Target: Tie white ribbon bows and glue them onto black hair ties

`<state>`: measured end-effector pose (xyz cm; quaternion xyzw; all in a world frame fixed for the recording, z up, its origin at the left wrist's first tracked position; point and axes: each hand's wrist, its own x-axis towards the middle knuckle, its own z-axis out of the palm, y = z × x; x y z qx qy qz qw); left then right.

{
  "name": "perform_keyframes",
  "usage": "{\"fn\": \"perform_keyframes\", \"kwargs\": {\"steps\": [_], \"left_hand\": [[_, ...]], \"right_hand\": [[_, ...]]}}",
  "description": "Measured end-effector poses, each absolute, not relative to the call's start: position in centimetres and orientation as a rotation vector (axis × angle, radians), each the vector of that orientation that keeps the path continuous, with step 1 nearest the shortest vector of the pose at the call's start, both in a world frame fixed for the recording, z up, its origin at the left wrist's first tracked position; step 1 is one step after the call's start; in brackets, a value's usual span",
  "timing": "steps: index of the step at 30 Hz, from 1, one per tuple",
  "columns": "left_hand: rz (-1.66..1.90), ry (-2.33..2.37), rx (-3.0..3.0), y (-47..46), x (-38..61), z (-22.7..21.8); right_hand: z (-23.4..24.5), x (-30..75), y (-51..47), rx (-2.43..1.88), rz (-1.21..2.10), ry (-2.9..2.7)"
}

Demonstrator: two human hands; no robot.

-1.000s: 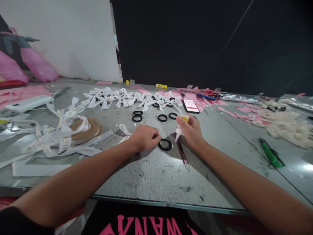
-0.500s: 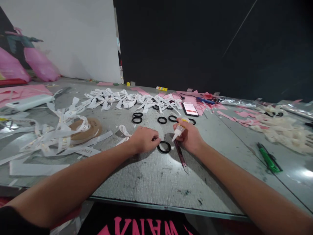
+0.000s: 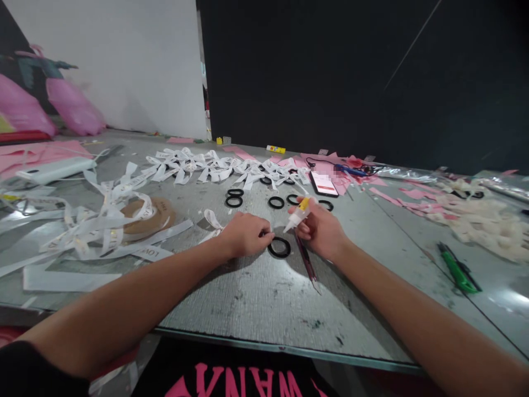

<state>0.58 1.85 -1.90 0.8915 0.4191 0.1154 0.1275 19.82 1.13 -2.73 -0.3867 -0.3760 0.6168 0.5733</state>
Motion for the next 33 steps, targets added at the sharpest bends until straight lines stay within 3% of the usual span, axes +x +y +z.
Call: {"fn": "perform_keyframes", "kwargs": {"steps": [33], "left_hand": [[0.312, 1.202, 2.638, 2.08, 0.52, -2.37]], "right_hand": [[-2.68, 19.75, 1.47, -1.139, 1.131, -1.144]]}}
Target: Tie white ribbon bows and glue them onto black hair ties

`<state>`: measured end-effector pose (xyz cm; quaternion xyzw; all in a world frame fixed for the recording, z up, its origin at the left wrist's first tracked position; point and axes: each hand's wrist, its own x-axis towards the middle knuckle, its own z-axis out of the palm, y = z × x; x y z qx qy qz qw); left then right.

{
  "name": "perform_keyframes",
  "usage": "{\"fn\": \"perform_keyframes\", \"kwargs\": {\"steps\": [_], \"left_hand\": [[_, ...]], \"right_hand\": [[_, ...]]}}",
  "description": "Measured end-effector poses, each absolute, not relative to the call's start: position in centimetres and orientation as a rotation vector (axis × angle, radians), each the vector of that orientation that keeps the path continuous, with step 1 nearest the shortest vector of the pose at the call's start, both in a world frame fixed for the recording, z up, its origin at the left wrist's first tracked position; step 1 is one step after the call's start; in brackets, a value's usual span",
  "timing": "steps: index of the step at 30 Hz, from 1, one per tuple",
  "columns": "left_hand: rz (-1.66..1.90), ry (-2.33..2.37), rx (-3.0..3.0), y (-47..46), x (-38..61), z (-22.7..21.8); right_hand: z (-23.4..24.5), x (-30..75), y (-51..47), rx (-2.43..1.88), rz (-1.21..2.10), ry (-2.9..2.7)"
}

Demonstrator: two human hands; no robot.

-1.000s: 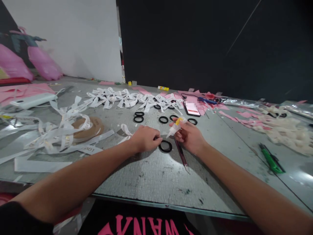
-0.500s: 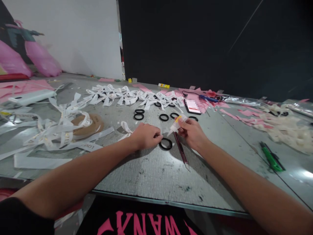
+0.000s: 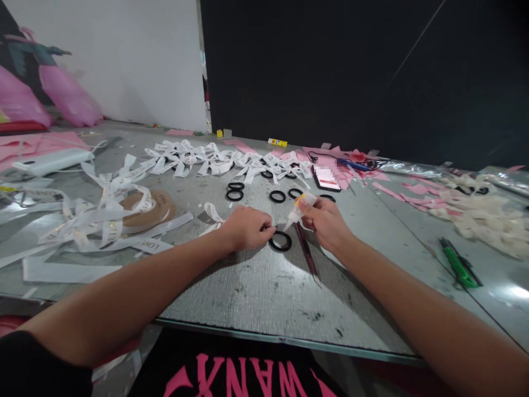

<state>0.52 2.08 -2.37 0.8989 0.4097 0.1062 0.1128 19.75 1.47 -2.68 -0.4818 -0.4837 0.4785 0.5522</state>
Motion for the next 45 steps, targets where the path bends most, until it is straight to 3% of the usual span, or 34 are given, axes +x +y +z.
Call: {"fn": "perform_keyframes", "kwargs": {"steps": [34, 45], "left_hand": [[0.293, 1.190, 2.636, 2.0, 0.5, -2.1], [0.312, 1.186, 2.650, 2.0, 0.5, -2.2]], "right_hand": [[-2.9, 20.2, 1.9, -1.188, 1.112, -0.864], [-2.8, 20.0, 1.4, -0.991, 1.449, -0.848]]}}
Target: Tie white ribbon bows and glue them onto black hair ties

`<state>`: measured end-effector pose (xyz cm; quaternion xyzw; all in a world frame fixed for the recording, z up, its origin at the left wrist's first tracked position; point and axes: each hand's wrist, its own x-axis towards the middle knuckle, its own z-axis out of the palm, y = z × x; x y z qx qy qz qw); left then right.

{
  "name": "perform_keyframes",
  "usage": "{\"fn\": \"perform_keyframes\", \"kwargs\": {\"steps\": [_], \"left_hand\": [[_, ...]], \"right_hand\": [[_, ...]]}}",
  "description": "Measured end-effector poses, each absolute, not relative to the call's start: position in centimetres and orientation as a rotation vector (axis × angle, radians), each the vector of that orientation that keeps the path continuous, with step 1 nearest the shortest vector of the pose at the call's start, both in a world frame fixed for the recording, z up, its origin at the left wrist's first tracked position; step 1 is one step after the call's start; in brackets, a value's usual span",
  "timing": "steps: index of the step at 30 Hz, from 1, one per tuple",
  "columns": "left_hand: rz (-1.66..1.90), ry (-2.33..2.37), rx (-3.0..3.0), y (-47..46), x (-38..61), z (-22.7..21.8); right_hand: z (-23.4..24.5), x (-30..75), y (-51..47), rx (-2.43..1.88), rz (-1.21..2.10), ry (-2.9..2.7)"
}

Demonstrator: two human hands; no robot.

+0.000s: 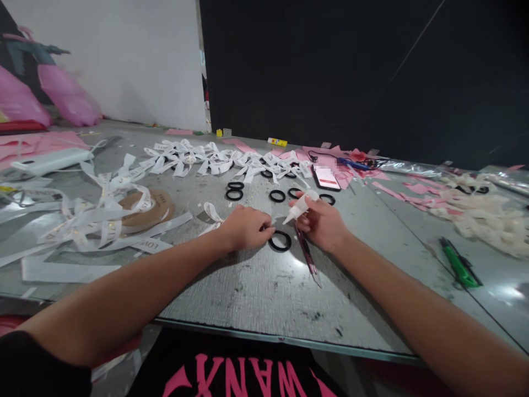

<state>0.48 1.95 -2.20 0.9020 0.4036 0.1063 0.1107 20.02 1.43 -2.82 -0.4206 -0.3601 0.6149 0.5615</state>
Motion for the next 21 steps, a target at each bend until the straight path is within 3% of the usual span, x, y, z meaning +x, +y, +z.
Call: {"fn": "perform_keyframes", "kwargs": {"steps": [21], "left_hand": [[0.316, 1.184, 2.640, 2.0, 0.5, -2.2]], "right_hand": [[-2.9, 19.5, 1.6, -1.115, 1.173, -1.005]]}}
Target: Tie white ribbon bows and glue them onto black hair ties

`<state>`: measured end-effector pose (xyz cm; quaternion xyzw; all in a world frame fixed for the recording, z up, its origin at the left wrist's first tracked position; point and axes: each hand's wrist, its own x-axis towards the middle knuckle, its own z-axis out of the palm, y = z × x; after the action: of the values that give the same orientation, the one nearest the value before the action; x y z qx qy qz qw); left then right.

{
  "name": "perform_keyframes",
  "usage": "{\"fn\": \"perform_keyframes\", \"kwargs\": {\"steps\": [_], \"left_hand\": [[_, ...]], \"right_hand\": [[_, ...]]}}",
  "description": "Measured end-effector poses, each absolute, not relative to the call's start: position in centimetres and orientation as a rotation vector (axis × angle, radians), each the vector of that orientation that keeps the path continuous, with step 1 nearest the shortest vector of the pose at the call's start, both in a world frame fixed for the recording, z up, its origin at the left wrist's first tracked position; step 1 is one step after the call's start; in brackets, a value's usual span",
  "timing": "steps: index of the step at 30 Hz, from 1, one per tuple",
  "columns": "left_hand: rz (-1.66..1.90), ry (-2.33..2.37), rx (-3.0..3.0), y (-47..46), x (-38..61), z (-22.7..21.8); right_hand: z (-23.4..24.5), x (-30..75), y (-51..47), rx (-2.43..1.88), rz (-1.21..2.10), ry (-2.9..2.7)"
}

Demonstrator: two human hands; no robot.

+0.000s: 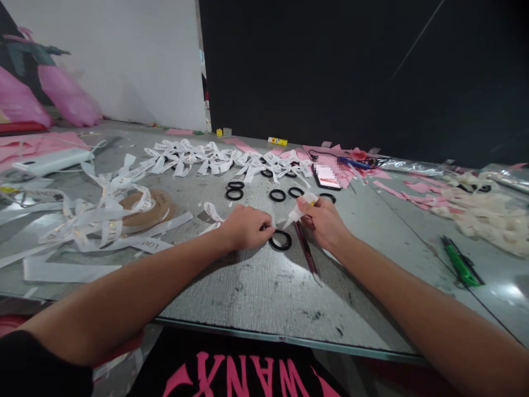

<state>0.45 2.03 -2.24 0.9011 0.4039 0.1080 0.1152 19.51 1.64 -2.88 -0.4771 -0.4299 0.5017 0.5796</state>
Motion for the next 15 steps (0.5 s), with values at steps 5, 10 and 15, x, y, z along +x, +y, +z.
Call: {"fn": "perform_keyframes", "kwargs": {"steps": [5, 10, 15], "left_hand": [[0.326, 1.172, 2.640, 2.06, 0.39, -2.36], [0.326, 1.167, 2.647, 2.11, 0.41, -2.43], [0.321, 1.176, 2.654, 2.06, 0.50, -2.36]], "right_hand": [[-2.97, 19.40, 1.60, -1.147, 1.164, -0.998], [-3.05, 19.40, 1.57, -1.174, 1.151, -1.021], [-2.94, 19.22, 1.50, -1.173, 1.136, -1.007]]}}
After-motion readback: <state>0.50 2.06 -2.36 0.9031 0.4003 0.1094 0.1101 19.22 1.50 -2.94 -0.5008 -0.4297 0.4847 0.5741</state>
